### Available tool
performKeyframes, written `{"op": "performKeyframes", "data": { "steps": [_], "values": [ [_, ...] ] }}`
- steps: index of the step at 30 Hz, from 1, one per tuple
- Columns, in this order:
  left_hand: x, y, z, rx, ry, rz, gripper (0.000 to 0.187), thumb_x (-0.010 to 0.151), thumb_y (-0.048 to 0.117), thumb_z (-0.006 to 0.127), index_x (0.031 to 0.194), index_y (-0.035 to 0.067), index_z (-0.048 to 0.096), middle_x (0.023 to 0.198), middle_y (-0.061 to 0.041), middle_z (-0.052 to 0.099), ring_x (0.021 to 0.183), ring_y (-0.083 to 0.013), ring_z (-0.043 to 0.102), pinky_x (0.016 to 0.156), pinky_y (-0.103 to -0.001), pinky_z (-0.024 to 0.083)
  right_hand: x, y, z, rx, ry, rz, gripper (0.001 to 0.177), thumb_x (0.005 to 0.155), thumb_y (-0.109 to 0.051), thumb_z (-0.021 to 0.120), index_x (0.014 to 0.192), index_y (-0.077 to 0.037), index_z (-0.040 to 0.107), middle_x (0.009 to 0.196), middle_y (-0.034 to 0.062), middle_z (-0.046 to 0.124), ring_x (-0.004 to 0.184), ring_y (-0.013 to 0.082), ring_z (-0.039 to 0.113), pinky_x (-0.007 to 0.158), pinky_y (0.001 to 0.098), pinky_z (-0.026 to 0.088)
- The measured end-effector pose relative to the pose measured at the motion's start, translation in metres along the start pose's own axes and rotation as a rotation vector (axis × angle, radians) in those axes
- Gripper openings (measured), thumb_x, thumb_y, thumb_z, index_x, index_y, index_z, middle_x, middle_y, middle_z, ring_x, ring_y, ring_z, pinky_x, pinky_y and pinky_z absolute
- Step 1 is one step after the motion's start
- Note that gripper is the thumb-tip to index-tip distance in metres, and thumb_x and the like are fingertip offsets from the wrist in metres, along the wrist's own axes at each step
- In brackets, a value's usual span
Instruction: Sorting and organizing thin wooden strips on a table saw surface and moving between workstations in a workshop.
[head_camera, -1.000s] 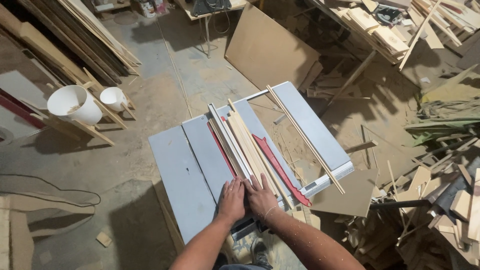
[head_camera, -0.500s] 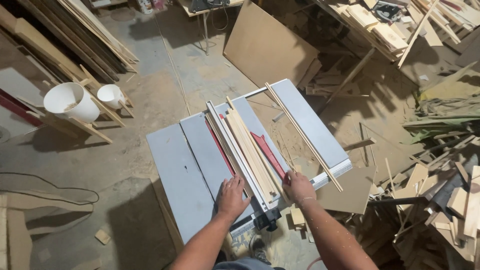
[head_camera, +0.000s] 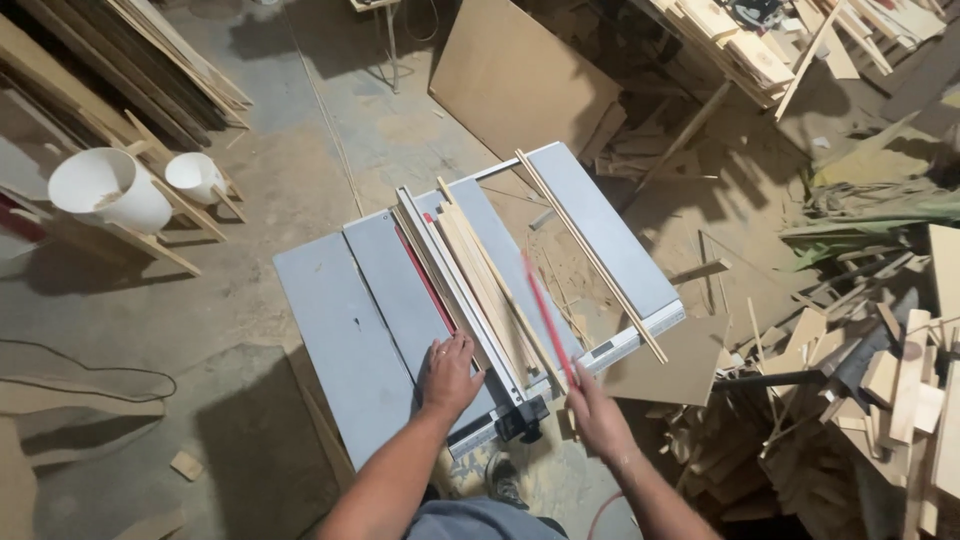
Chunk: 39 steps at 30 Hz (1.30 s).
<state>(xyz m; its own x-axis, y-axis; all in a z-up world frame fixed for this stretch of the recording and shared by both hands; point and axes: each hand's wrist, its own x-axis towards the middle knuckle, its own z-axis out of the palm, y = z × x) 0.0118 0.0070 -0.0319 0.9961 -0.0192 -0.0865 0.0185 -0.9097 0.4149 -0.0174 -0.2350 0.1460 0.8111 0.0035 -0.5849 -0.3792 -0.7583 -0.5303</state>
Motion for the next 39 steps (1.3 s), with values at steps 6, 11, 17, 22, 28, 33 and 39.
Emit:
{"op": "performKeyframes", "data": {
  "steps": [6,11,17,22,28,33,39],
  "values": [
    [0.003,-0.005,-0.003,-0.009,0.019,0.015,0.08,0.075,0.015,0.085,0.147,0.006,0.051,0.156,-0.017,0.046,0.142,-0.0313,0.044,0.127,-0.049,0.018,-0.094,0.012,0.013,-0.154,-0.189,-0.064,0.072,0.091,-0.015,0.042,0.157,-0.044,0.043,0.08,-0.0014,0.068,0.065,0.0123,0.059,0.064,0.026,0.044],
    [0.006,-0.011,0.004,-0.013,0.019,0.013,0.078,0.08,0.029,0.083,0.147,0.008,0.05,0.158,-0.016,0.044,0.143,-0.0316,0.044,0.126,-0.05,0.018,-0.096,0.034,0.037,-0.329,-0.237,0.117,0.06,0.1,-0.03,0.044,0.155,-0.053,0.041,0.095,0.0073,0.073,0.084,0.0217,0.069,0.075,0.0305,0.044],
    [0.011,-0.02,0.015,-0.012,0.043,0.032,0.075,0.082,0.033,0.081,0.146,0.008,0.051,0.158,-0.016,0.044,0.144,-0.0313,0.042,0.126,-0.051,0.017,-0.073,0.033,0.063,-0.453,-0.151,-0.016,0.062,0.102,-0.026,0.039,0.16,-0.047,0.029,0.081,0.0126,0.071,0.07,0.0251,0.067,0.063,0.0385,0.05],
    [0.014,-0.028,0.021,-0.018,0.064,0.064,0.077,0.08,0.031,0.084,0.146,0.009,0.051,0.159,-0.014,0.044,0.144,-0.0325,0.042,0.126,-0.051,0.017,-0.066,0.003,0.071,-0.5,-0.124,0.01,0.059,0.107,-0.024,0.03,0.161,-0.047,0.024,0.084,0.0187,0.07,0.071,0.0305,0.068,0.065,0.0426,0.052],
    [0.015,-0.031,0.029,-0.04,0.04,0.059,0.08,0.082,0.031,0.082,0.15,0.006,0.046,0.16,-0.016,0.041,0.147,-0.0334,0.038,0.126,-0.052,0.016,-0.055,-0.012,0.074,-0.684,-0.207,0.018,0.079,0.1,-0.008,0.03,0.165,-0.046,0.006,0.084,0.0158,0.069,0.068,0.0323,0.065,0.06,0.0469,0.05],
    [0.015,-0.025,0.018,-0.016,0.054,0.047,0.075,0.082,0.028,0.082,0.146,0.007,0.049,0.157,-0.016,0.045,0.143,-0.0333,0.043,0.125,-0.051,0.019,-0.058,-0.041,0.067,-0.787,-0.279,0.054,0.085,0.1,-0.002,0.032,0.166,-0.046,0.002,0.086,0.0149,0.07,0.072,0.0282,0.066,0.063,0.0431,0.055],
    [0.013,-0.022,0.039,0.006,0.197,0.096,0.058,0.082,0.01,0.074,0.138,0.003,0.059,0.144,-0.016,0.059,0.131,-0.0316,0.054,0.122,-0.051,0.027,-0.056,-0.061,0.054,-0.881,-0.4,0.031,0.096,0.097,0.007,0.038,0.167,-0.041,-0.007,0.093,0.0136,0.07,0.075,0.0252,0.067,0.067,0.0386,0.058]
  ]
}}
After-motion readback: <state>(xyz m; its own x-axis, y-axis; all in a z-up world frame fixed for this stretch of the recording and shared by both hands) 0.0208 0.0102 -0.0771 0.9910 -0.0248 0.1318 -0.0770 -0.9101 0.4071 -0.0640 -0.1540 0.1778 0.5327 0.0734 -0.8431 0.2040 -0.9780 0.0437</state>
